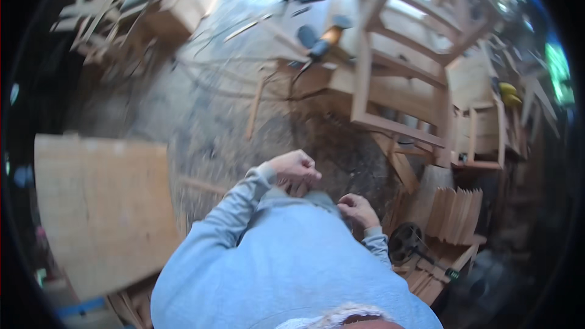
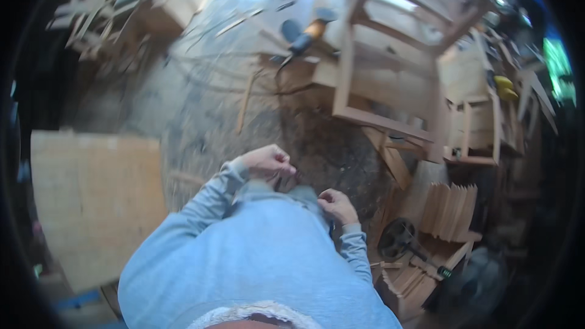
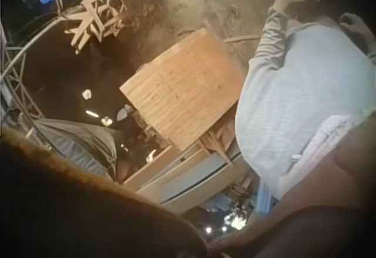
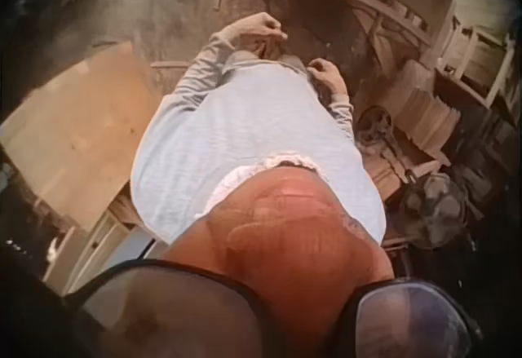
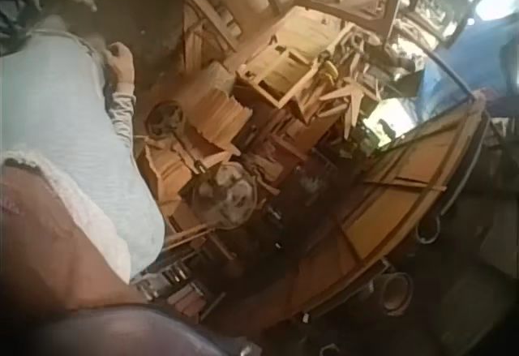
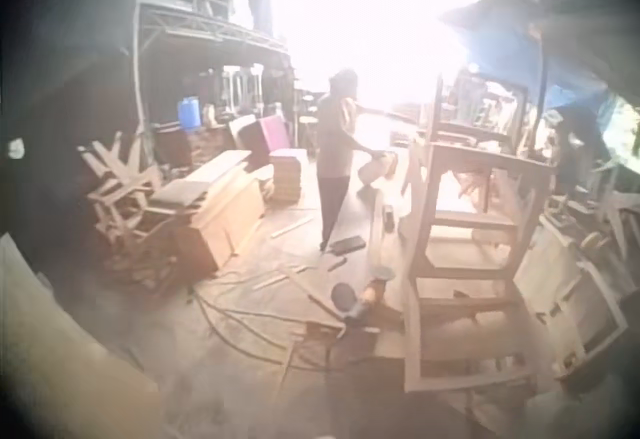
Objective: The person picks up a handheld power sander, holds and handles it while gesturing to another person, and then places the sander down onto the wooden structure.
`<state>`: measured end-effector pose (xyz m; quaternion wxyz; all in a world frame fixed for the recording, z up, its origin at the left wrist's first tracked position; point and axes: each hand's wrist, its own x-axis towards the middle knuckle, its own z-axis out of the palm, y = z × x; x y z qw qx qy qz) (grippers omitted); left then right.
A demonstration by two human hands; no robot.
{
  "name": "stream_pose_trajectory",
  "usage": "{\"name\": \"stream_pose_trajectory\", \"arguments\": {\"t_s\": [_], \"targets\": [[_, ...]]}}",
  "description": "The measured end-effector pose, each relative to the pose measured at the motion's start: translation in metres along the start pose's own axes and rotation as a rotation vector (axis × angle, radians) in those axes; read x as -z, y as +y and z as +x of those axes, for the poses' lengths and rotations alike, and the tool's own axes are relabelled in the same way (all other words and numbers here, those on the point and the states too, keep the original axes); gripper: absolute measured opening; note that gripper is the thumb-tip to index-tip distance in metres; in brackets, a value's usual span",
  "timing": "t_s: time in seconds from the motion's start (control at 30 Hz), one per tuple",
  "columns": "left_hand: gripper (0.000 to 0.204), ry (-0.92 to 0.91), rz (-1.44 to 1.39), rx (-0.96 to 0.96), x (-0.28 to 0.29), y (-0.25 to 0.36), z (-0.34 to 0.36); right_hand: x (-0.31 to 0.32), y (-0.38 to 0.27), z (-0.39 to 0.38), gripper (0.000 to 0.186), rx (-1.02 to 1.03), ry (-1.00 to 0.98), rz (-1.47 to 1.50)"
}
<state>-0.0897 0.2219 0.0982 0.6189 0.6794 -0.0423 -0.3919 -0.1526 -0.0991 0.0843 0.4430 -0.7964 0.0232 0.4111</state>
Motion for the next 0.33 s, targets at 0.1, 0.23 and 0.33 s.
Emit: {"name": "stream_pose_trajectory", "arguments": {"t_s": [0.1, 0.23, 0.33], "targets": [[0.034, 0.183, 0.114, 0.101, 0.004, -0.035, -0.033, 0.015, -0.022, 0.018, 0.032, -0.105, -0.017, -0.222], [0.034, 0.459, 0.208, 0.246, 0.018, -0.118, -0.078, 0.029, -0.044, 0.058, 0.037, 0.047, -0.037, -0.295], [0.03, 0.666, 0.113, 0.255, 0.039, -0.183, -0.104, 0.021, -0.086, 0.085, 0.035, 0.081, -0.067, -0.339]]}}
